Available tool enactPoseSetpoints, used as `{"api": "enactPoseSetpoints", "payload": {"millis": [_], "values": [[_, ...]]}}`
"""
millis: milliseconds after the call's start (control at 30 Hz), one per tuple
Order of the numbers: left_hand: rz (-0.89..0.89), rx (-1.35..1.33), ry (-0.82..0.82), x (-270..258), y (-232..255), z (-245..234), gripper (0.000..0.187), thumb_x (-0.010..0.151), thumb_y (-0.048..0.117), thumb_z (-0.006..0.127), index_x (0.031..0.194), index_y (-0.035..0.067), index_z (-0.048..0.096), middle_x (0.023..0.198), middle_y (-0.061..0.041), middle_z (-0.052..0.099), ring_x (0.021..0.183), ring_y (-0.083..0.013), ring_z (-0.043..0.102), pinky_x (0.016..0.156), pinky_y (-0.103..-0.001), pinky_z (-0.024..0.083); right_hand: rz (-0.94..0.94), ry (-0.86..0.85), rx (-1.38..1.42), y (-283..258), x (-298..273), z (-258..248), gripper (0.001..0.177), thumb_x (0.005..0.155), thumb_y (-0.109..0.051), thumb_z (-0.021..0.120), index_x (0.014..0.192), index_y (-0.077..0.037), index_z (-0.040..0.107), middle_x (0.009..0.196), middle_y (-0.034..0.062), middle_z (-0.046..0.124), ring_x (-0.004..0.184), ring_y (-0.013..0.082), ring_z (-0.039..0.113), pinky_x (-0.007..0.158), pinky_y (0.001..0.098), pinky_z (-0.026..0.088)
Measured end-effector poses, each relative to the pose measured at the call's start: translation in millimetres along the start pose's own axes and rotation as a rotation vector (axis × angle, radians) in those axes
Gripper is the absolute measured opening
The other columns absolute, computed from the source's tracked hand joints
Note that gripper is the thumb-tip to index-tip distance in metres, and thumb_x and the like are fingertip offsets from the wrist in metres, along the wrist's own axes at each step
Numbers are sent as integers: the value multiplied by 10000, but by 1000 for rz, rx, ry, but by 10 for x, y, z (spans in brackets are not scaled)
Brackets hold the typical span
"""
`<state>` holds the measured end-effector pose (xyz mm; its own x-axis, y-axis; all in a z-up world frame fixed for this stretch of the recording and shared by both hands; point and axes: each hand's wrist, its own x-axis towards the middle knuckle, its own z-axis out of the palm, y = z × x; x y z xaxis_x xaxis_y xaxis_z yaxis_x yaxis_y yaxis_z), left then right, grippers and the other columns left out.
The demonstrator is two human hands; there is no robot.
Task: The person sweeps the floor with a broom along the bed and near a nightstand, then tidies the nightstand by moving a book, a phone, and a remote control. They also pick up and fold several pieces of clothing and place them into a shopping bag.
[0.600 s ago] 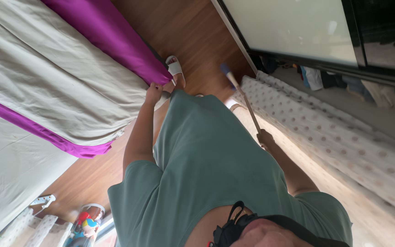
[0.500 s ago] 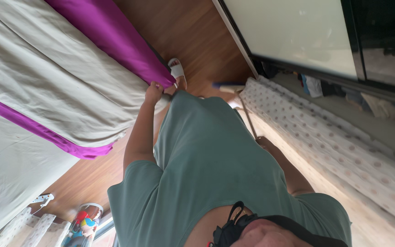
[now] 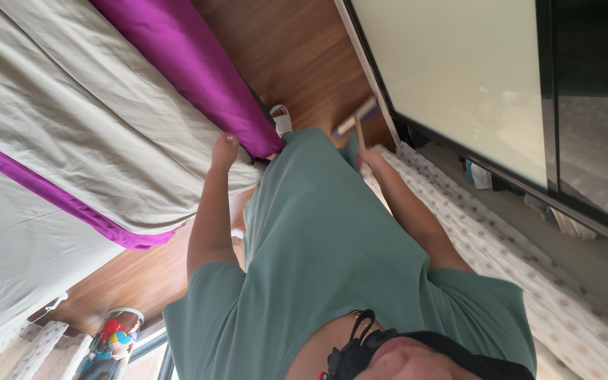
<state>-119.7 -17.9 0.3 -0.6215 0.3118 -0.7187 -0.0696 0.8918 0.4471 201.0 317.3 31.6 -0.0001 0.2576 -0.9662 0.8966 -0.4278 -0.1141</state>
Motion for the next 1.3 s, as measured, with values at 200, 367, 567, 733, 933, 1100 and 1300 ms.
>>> {"api": "enactPoseSetpoints", "payload": {"millis": [200, 367, 567, 733, 933, 1100, 1300], "values": [[-17, 25, -8, -212, -200, -88, 313, 986, 348, 603, 1158, 88, 624, 1016, -174, 727, 1006, -388, 675, 877, -489, 512, -192, -59, -84, -1421, 422, 580, 247, 863, -109, 598, 626, -49, 628, 572, 107, 626, 456, 221, 607, 447, 381, 477], [-55, 21, -42, -267, -297, -167, 315, 988, 342, 598, 1166, 83, 608, 1038, -161, 724, 1020, -363, 670, 887, -480, 508, -272, -138, 9, -2253, 631, 629, 149, 957, -135, 621, 1088, -69, 597, 620, 23, 570, 429, 125, 526, 392, 313, 435], [-56, 9, -10, -140, -279, -274, 308, 996, 333, 602, 1199, 103, 618, 1158, -159, 693, 1081, -353, 657, 930, -470, 508, -310, -341, 188, -2203, 250, 21, 181, 1017, -233, 616, 1147, -120, 559, 599, -39, 462, 391, 85, 407, 349, 264, 320], [-46, -11, 26, 11, -291, -333, 475, 969, 336, 634, 1374, 102, 552, 1394, -215, 567, 1230, -406, 576, 1037, -477, 471, -327, -192, -113, -1324, -513, -407, 256, 1030, -299, 590, 988, -56, 522, 569, 25, 531, 391, 148, 509, 378, 302, 406], [-38, 124, -49, 257, -351, -298, 832, 921, 434, 686, 1596, 120, 314, 1652, -255, 235, 1461, -459, 330, 1198, -484, 330, 1, -81, -254, -423, -1001, -696, 359, 1021, -344, 595, 919, 0, 576, 612, 56, 578, 434, 171, 525, 467, 329, 472], [-166, 97, -162, 315, -239, -266, 846, 923, 462, 652, 1627, 189, 270, 1697, -216, 94, 1519, -466, 222, 1201, -493, 312, 336, -178, 122, -174, -373, -726, 306, 1041, -292, 583, 831, -72, 553, 573, 26, 546, 433, 141, 496, 424, 314, 426], [-129, 36, -148, 332, -256, -322, 798, 942, 488, 628, 1603, 134, 352, 1697, -254, 151, 1479, -423, 337, 1223, -446, 332, -132, -423, 229, -1202, 300, -235, 283, 1009, -154, 534, 747, -60, 583, 590, 122, 599, 508, 263, 583, 433, 387, 461]]}}
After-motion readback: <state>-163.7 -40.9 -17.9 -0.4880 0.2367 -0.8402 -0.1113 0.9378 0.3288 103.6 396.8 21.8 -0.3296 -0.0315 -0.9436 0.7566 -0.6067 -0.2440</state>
